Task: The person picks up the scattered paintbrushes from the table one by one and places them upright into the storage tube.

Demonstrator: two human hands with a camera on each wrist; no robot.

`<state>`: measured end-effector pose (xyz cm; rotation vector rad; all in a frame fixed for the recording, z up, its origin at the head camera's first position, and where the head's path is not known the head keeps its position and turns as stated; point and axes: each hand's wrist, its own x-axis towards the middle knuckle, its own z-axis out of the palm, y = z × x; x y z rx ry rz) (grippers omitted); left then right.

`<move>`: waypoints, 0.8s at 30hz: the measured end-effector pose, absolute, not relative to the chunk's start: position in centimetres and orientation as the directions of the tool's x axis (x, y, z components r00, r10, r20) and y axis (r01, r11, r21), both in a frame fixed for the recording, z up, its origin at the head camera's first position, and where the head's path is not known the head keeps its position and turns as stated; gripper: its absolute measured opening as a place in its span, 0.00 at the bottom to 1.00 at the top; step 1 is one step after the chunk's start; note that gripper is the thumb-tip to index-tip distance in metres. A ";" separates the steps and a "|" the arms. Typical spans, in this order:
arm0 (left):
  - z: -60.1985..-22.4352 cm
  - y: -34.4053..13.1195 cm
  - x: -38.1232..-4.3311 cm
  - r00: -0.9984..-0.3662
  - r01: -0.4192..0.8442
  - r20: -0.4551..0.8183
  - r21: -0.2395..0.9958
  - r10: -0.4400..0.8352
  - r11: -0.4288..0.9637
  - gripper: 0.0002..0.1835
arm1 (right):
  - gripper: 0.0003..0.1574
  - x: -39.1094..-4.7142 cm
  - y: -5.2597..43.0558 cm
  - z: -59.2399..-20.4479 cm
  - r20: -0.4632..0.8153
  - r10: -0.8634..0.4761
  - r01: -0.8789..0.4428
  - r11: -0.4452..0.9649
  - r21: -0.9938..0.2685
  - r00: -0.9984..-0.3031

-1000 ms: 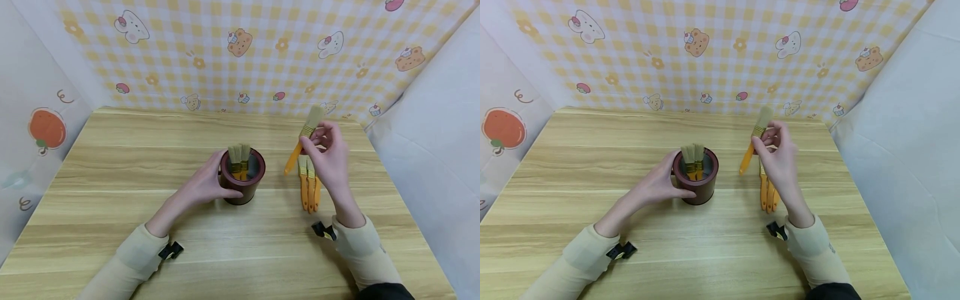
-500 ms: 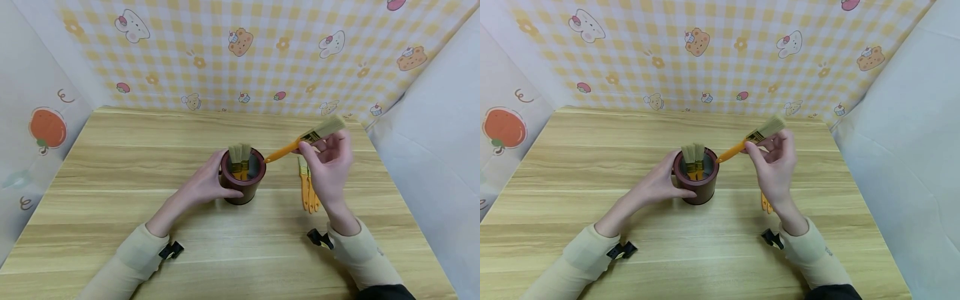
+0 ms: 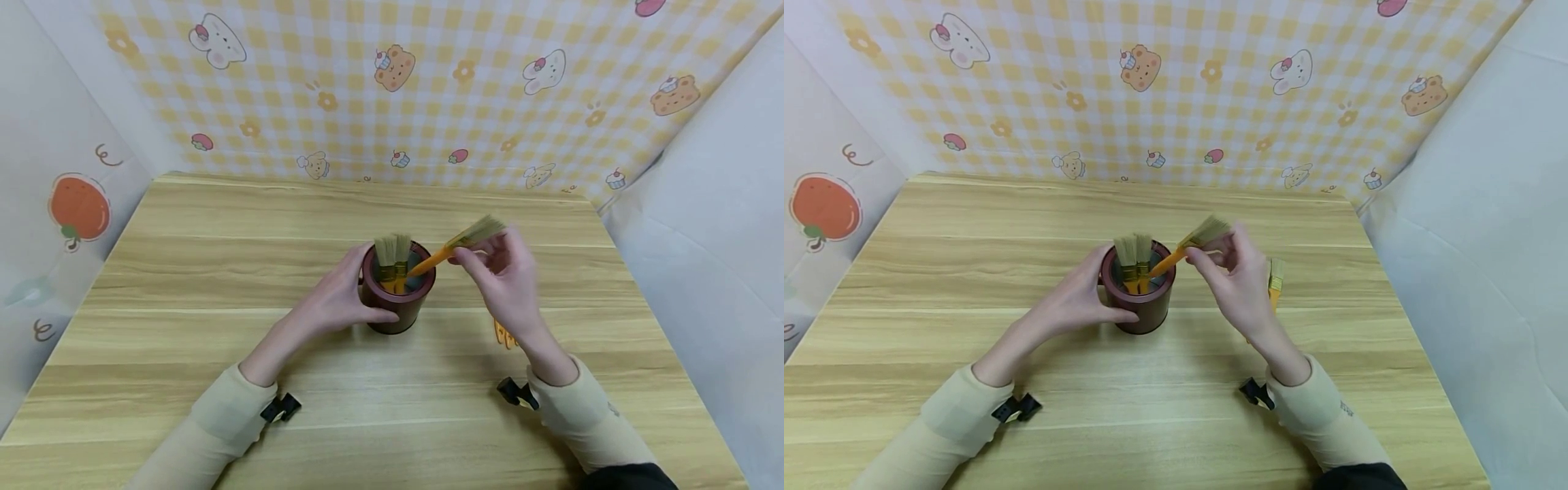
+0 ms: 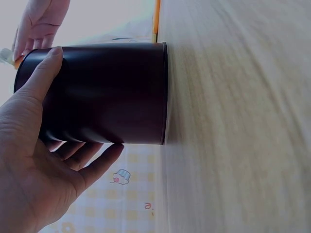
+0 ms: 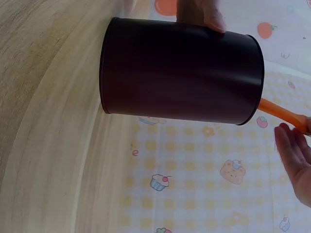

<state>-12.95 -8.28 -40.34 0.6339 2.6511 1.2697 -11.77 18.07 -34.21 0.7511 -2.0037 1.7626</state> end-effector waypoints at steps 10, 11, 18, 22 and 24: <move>-40.2 -8.2 -12.8 -0.907 0.304 0.053 0.770 0.418 0.562 0.62 | 0.15 -12.3 18.4 -34.5 0.562 -0.160 -0.584 0.222 -0.781 -0.812; -40.2 -8.2 -12.8 -0.906 0.306 0.055 0.769 0.419 0.561 0.63 | 0.15 -12.4 18.6 -34.5 0.565 -0.152 -0.585 0.225 -0.779 -0.811; -40.3 -8.2 -12.9 -0.903 0.315 0.068 0.775 0.423 0.548 0.62 | 0.18 -13.7 20.4 -33.9 0.515 -0.100 -0.517 0.324 -0.792 -0.851; -40.4 -8.2 -13.0 -0.901 0.321 0.074 0.776 0.428 0.543 0.62 | 0.22 -14.5 21.9 -33.8 0.395 -0.099 -0.393 0.469 -0.791 -0.913; -40.4 -8.2 -13.0 -0.900 0.322 0.075 0.777 0.428 0.540 0.62 | 0.24 -14.8 22.7 -33.7 0.308 -0.118 -0.320 0.553 -0.769 -0.944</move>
